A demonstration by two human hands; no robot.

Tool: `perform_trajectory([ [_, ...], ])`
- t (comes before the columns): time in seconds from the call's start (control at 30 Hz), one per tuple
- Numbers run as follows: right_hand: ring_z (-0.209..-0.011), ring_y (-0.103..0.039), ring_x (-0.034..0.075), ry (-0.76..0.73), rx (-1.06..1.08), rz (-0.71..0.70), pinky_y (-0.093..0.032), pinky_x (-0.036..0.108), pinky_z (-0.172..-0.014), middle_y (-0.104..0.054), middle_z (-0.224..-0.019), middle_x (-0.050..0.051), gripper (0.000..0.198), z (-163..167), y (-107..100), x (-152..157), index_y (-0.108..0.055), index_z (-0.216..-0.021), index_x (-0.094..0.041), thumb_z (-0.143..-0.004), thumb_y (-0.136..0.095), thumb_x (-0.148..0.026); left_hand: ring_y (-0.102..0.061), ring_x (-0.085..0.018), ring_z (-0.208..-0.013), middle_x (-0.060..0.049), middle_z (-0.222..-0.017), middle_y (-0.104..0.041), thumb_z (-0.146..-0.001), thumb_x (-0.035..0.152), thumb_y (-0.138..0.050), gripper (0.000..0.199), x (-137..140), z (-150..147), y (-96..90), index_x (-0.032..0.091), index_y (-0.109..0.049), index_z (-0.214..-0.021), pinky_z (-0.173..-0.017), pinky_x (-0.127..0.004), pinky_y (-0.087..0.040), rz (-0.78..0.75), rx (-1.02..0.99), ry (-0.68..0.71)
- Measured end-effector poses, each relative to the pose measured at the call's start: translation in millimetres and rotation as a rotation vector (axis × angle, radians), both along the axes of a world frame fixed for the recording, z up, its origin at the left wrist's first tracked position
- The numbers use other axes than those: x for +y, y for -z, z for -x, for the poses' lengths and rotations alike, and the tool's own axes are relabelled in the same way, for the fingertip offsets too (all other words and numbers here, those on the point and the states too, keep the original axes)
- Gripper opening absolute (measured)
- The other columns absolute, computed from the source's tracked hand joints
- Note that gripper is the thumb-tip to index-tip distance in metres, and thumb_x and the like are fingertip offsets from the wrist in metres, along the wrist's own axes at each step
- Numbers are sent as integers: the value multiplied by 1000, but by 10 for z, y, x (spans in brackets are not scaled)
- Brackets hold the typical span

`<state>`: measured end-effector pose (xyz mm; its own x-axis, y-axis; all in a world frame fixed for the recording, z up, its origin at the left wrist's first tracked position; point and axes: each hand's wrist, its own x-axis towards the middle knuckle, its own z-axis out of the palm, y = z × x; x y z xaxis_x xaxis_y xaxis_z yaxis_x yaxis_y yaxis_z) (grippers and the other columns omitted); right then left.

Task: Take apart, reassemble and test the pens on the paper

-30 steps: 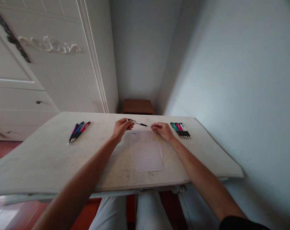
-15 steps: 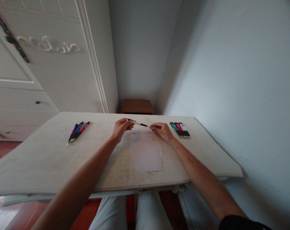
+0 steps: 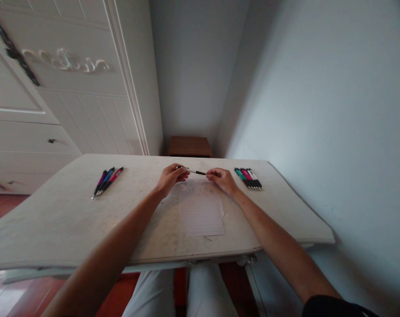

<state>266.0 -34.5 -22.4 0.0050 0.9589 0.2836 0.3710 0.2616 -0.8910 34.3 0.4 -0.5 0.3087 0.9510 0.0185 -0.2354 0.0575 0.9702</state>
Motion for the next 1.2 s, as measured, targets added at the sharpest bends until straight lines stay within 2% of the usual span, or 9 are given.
perform_trajectory([
  [0.37,-65,-57,14,-29,50,17,-45,26,-62,-64,-72,2,27,28,-32,-26,-65,-83,-16,-76,-64,-43,-59,-12,-62,-2,-72,-67,-56,29,-82,39,2,19,16,15,-66,-89,-61,-25,-48,-56,9,31],
  [0.57,-64,-55,13,-15,59,12,-44,25,-59,-61,-70,1,28,42,-32,-25,-62,-81,-17,-78,-62,-44,-61,-13,-71,-3,-81,-64,-63,43,-79,49,8,-6,43,16,-65,-102,-62,-25,-49,-69,29,13],
  [0.67,-63,-55,13,-7,71,-10,-44,26,-61,-60,-69,0,27,47,-44,-27,-62,-80,-17,-78,-62,-44,-60,-12,-69,-4,-83,-63,-69,54,-72,49,20,-6,64,15,-65,-97,-59,-24,-48,-79,69,-28],
  [0.77,-63,-55,14,8,75,-39,-45,27,-62,-60,-69,0,26,46,-53,-26,-62,-80,-18,-77,-62,-43,-50,-8,-52,-2,-68,-58,-75,63,-62,51,32,2,81,13,-65,-86,-48,-21,-40,-128,139,-57],
  [0.83,-63,-55,14,19,70,-50,-45,27,-63,-60,-69,0,25,43,-55,-25,-62,-80,-18,-77,-62,-43,-44,-6,-47,0,-61,-54,-77,63,-61,51,38,5,87,12,-65,-81,-44,-20,-35,-183,162,-43],
  [0.9,-63,-55,14,24,72,-53,-46,27,-63,-60,-69,0,25,40,-52,-24,-62,-80,-18,-77,-62,-43,-45,-7,-48,0,-61,-54,-75,58,-65,46,44,5,89,12,-66,-81,-45,-21,-36,-235,156,-29],
  [1.0,-63,-55,14,22,90,-49,-46,28,-64,-60,-69,0,25,38,-42,-23,-62,-80,-18,-77,-62,-43,-53,-10,-58,-2,-68,-59,-72,48,-71,41,52,5,86,12,-67,-92,-51,-22,-43,-286,143,-44],
  [1.13,-64,-56,15,27,99,-62,-47,28,-65,-61,-70,1,25,35,-37,-18,-62,-79,-18,-77,-62,-43,-60,-14,-69,-3,-84,-63,-66,42,-78,62,40,5,70,15,-57,-118,-53,-23,-47,-260,116,-67],
  [1.2,-64,-56,15,32,97,-67,-47,28,-65,-61,-70,1,26,33,-41,-16,-62,-80,-18,-77,-62,-44,-61,-14,-68,-5,-89,-63,-69,46,-75,64,26,4,59,16,-53,-122,-50,-22,-45,-225,103,-79],
])
